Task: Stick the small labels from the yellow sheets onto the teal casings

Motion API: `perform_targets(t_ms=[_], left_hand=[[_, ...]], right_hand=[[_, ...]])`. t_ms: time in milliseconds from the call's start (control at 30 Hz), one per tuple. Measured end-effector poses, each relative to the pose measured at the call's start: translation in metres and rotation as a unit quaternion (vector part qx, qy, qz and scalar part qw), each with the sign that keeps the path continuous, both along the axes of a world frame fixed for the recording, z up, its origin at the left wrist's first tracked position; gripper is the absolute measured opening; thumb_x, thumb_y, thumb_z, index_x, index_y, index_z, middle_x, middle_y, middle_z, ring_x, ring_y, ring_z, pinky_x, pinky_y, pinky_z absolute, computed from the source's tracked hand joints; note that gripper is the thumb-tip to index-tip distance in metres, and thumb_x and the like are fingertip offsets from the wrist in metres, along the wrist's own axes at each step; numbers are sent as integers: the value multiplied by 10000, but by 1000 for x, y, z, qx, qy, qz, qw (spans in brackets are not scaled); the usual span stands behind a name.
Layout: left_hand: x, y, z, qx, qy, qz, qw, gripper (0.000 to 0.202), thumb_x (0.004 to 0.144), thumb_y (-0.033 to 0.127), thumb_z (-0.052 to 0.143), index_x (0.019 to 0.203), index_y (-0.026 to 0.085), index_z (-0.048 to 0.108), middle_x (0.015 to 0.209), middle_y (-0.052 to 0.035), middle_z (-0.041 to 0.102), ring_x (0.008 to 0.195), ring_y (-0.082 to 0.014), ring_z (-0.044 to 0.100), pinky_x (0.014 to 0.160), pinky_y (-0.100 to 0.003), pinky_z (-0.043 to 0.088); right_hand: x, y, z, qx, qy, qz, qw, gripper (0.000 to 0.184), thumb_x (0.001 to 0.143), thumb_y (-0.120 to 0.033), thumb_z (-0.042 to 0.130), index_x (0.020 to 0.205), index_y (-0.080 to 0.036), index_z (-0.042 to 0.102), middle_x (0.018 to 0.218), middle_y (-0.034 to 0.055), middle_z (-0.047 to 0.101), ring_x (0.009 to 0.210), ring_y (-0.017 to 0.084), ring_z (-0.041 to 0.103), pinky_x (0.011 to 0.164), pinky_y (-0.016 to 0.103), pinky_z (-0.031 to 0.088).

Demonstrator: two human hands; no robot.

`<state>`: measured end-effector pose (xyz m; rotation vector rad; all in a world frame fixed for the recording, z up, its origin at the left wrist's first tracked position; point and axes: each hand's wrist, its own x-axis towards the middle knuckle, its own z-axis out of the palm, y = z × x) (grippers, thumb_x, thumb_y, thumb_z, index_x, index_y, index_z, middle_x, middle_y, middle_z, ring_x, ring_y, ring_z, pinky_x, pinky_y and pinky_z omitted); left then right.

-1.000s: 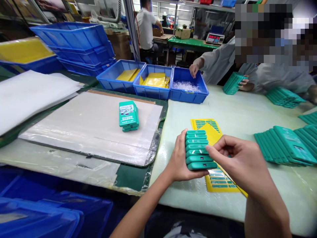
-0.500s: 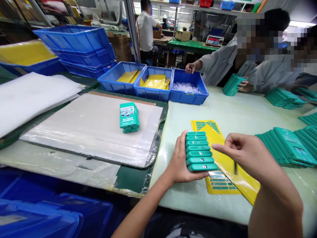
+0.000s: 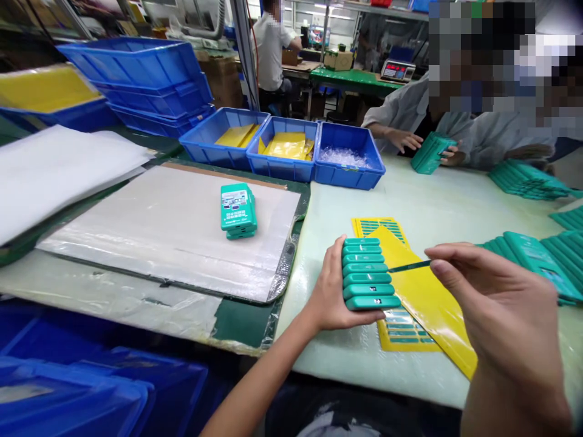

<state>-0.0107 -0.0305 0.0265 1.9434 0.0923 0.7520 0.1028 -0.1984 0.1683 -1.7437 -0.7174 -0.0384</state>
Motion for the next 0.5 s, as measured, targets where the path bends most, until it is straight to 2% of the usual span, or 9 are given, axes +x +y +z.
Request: perform_targets(t_ms=[133, 200, 333, 500], left_hand=[[0, 0, 1, -2, -5, 1, 1000, 1516, 675, 688, 991, 1761, 285, 14, 1762, -241, 280, 1657, -529, 318, 1330, -776, 343], [1, 0, 2, -7, 0, 2, 1000, 1524, 664, 677, 999, 1757, 272, 18, 1752, -249, 283, 1648, -537, 326, 1321, -783, 350], [1, 0, 4, -23, 21, 3, 1000, 1566, 614, 654, 1031, 1749, 276, 20, 1730, -243, 312, 1638, -528, 343, 1336, -752, 352], [1, -1, 6, -27, 16, 2, 999, 1545, 626, 662, 1020, 1745, 262, 34, 1720, -247, 320, 1625, -527, 364, 1329, -742, 364]], right_hand=[[-21, 6, -3, -27, 25, -14, 999, 104, 952, -350, 835, 989, -255, 856, 802, 19, 764, 644, 155, 691, 577, 257, 603], [-35, 10, -7, -20, 64, -7, 998, 130, 958, -361, 829, 1009, -243, 848, 778, 14, 761, 571, 138, 664, 512, 240, 572], [-55, 15, -13, -15, 99, -22, 995, 177, 949, -377, 839, 1037, -224, 856, 978, 72, 828, 739, 197, 782, 612, 270, 649], [-58, 14, -12, -39, 144, -48, 988, 298, 903, -405, 877, 1134, -219, 848, 1023, 102, 841, 801, 251, 812, 544, 274, 624]])
